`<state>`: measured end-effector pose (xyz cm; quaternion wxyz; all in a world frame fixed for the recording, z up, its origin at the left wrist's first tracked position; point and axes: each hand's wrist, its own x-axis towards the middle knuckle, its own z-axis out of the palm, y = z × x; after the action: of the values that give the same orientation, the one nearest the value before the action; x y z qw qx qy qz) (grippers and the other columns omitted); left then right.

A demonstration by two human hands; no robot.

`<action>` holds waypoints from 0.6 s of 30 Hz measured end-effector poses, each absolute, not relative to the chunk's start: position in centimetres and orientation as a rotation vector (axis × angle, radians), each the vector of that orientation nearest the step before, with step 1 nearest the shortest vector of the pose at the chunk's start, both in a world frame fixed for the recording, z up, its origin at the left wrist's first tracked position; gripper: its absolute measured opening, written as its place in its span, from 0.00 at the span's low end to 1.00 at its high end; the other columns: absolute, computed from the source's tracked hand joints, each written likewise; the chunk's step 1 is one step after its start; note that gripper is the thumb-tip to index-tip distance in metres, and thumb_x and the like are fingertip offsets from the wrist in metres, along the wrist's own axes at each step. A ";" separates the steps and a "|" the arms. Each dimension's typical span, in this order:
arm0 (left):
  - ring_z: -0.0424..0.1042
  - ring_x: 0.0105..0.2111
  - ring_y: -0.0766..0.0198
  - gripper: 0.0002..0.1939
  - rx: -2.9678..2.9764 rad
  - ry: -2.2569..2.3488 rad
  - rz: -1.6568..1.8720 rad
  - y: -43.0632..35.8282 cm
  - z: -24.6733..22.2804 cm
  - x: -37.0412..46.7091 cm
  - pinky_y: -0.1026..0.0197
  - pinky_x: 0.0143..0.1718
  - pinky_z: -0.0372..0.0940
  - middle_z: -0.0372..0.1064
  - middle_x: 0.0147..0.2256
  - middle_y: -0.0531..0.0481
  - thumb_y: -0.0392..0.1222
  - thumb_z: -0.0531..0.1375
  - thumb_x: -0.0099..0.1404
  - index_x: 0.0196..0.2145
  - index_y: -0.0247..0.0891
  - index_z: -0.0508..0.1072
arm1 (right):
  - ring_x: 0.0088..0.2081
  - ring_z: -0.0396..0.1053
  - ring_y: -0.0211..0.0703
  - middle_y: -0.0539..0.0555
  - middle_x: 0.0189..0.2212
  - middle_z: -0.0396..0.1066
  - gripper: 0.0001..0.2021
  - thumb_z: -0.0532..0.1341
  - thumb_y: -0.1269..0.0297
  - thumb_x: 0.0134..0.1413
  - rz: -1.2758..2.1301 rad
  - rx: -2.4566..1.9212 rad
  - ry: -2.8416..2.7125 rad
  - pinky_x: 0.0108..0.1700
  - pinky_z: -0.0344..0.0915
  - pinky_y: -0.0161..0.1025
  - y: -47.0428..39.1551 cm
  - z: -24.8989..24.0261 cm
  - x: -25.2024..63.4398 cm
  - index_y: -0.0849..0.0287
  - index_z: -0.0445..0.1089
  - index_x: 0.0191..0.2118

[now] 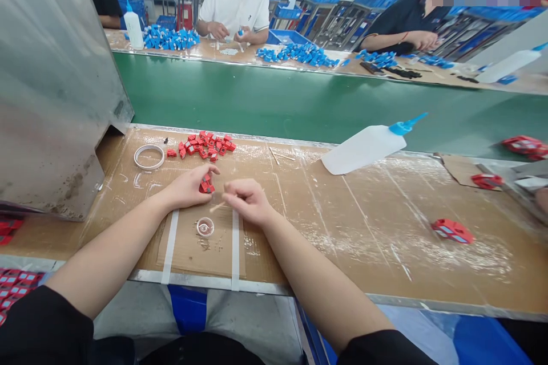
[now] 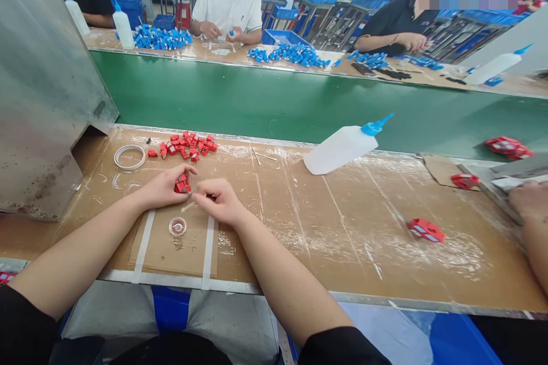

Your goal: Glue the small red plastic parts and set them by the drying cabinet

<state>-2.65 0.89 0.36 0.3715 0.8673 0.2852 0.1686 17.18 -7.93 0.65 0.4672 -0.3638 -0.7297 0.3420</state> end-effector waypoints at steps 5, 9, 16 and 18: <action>0.67 0.55 0.58 0.38 2.198 0.900 0.731 1.3 0.3 -2.8 0.57 0.58 0.61 0.65 0.58 0.43 0.34 0.60 0.58 0.66 0.41 0.56 | 0.23 0.51 0.38 0.47 0.21 0.53 0.27 0.59 0.50 0.71 1.010 -0.781 -2.161 0.29 0.48 0.37 -8.6 0.4 16.8 0.58 0.56 0.23; 0.69 0.54 0.56 0.48 2.185 0.973 0.598 1.6 0.6 -2.6 0.56 0.56 0.63 0.58 0.66 0.43 0.36 0.61 0.57 0.71 0.47 0.46 | 0.24 0.56 0.39 0.47 0.21 0.58 0.27 0.57 0.45 0.72 0.904 -0.913 -2.072 0.29 0.50 0.37 -7.4 -0.4 16.8 0.59 0.63 0.25; 0.73 0.40 0.61 0.52 2.225 0.878 0.483 1.3 1.0 -2.6 0.61 0.42 0.64 0.71 0.55 0.50 0.36 0.61 0.55 0.72 0.51 0.41 | 0.46 0.69 0.53 0.58 0.50 0.66 0.18 0.65 0.61 0.61 0.340 -1.482 -1.666 0.44 0.66 0.44 -5.0 -2.2 18.5 0.56 0.69 0.56; 0.73 0.37 0.63 0.49 2.189 0.874 0.538 1.3 0.8 -2.7 0.62 0.41 0.64 0.72 0.52 0.51 0.36 0.61 0.56 0.71 0.49 0.45 | 0.52 0.66 0.56 0.59 0.54 0.64 0.23 0.65 0.65 0.59 0.287 -1.501 -1.756 0.51 0.66 0.48 -4.7 -2.6 19.0 0.55 0.67 0.60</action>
<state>-2.65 1.30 0.84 0.3541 0.8467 0.3383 0.2081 18.95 -4.65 -2.59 0.3960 -0.5921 -0.6927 0.1133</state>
